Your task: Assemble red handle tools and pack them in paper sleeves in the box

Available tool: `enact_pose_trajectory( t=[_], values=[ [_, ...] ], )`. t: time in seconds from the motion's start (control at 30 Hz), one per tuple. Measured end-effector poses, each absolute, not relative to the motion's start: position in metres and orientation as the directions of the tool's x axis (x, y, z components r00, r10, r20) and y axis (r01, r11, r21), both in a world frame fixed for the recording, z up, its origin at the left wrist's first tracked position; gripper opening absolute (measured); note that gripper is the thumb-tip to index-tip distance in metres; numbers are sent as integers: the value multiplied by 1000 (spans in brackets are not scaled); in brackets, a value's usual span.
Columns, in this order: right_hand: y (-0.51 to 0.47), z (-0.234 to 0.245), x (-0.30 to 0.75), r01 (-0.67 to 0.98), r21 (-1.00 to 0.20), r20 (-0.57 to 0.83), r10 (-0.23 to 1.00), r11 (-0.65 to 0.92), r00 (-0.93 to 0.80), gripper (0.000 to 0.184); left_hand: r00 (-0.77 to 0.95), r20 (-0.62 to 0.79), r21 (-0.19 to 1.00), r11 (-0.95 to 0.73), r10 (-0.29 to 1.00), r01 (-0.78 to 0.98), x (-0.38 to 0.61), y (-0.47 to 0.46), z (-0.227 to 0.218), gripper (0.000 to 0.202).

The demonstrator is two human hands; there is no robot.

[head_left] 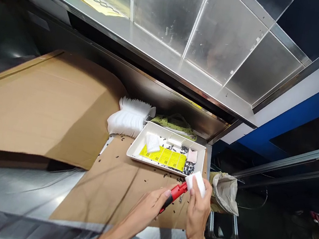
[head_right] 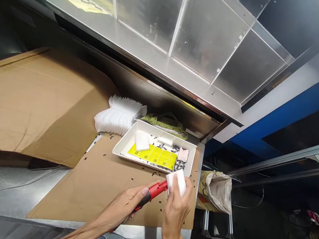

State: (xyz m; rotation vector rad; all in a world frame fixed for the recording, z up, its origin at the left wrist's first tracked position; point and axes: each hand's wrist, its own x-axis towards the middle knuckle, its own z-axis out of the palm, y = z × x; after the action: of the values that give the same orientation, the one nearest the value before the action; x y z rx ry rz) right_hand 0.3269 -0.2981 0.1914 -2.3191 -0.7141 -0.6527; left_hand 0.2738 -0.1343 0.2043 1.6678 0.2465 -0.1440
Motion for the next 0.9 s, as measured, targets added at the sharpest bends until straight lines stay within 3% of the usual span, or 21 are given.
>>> enact_pose_trajectory(
  t=[0.13, 0.27, 0.33, 0.4, 0.53, 0.63, 0.7, 0.8, 0.9],
  values=[
    [-301, 181, 333, 681, -390, 581, 408, -620, 704, 40, 958, -278, 958, -54, 77, 282, 275, -135, 203, 73],
    [-324, 181, 373, 479, -487, 559, 162, -730, 813, 41, 924, -381, 911, 176, 21, 372, 273, -131, 206, 91],
    [-340, 186, 393, 405, -550, 569, 27, -730, 822, 46, 893, -446, 819, 374, -62, 435, 272, -126, 205, 96],
    [-349, 193, 399, 403, -598, 588, -38, -693, 808, 49, 856, -488, 677, 546, -168, 493, 271, -120, 202, 86],
    [-330, 206, 371, 535, -571, 635, 78, -623, 768, 41, 742, -549, 358, 694, -384, 625, 272, -113, 197, 45],
    [-308, 207, 356, 668, -474, 663, 266, -574, 699, 38, 703, -556, 237, 726, -444, 645, 272, -112, 197, 42],
    [-304, 204, 364, 686, -429, 657, 318, -588, 684, 38, 694, -549, 177, 746, -466, 641, 271, -113, 198, 43],
    [-313, 201, 386, 613, -419, 664, 234, -670, 710, 37, 689, -524, 88, 773, -501, 629, 270, -112, 198, 47],
    [-318, 199, 383, 588, -455, 681, 165, -669, 714, 38, 728, -475, 79, 801, -493, 594, 270, -113, 198, 45]
  ],
)
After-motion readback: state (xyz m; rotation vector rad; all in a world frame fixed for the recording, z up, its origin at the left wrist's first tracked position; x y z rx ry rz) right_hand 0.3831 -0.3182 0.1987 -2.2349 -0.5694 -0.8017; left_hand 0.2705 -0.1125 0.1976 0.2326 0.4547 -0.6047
